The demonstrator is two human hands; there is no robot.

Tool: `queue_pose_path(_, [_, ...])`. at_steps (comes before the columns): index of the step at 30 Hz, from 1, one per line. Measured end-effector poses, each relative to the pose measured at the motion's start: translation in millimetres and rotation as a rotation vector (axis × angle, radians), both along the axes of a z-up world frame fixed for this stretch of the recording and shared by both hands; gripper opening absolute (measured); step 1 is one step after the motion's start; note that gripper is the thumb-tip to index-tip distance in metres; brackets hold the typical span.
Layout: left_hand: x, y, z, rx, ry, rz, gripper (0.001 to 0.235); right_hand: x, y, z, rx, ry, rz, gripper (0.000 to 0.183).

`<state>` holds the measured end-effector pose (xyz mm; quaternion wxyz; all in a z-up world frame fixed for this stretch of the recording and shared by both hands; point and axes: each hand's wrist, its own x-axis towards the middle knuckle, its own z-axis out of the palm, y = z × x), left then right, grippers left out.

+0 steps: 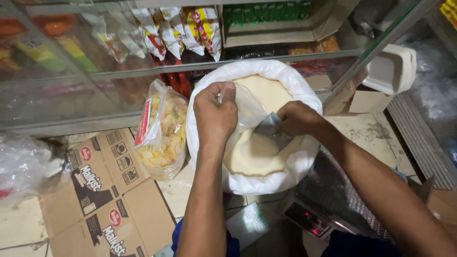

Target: The person scoops a light-colored granular material from a large sack into small plastic bags, weighs each bag on a digital scale, and ties the bags closed before placing them in a cardboard box.

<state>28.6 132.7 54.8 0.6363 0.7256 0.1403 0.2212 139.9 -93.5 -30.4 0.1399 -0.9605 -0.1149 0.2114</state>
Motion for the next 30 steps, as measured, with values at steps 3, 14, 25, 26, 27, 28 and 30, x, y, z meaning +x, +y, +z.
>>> queue_pose_path(3, [3,-1,-1,0.001,0.023,0.001,0.019,-21,-8,55,0.046,-0.042,-0.035,0.012])
queue_pose_path(14, [15,-16,-14,0.071,0.077,-0.006,0.021,-25,-48,169,0.236,-0.112,-0.314,0.016])
queue_pose_path(25, [19,-46,-13,0.143,0.143,-0.067,0.033,-53,18,222,0.045,-0.143,-0.256,0.033])
queue_pose_path(26, [20,-47,-15,0.134,0.138,-0.074,0.033,-57,27,224,-0.015,-0.173,-0.231,0.022])
queue_pose_path(27, [20,-48,-18,0.122,0.134,-0.083,0.036,-62,35,227,-0.078,-0.202,-0.208,0.013])
queue_pose_path(28, [22,-48,-21,0.124,0.139,-0.086,0.036,-68,45,231,-0.077,-0.198,-0.211,0.013])
queue_pose_path(30, [26,-47,-26,0.159,0.112,-0.063,0.029,-79,65,239,-0.188,-0.273,-0.163,0.029])
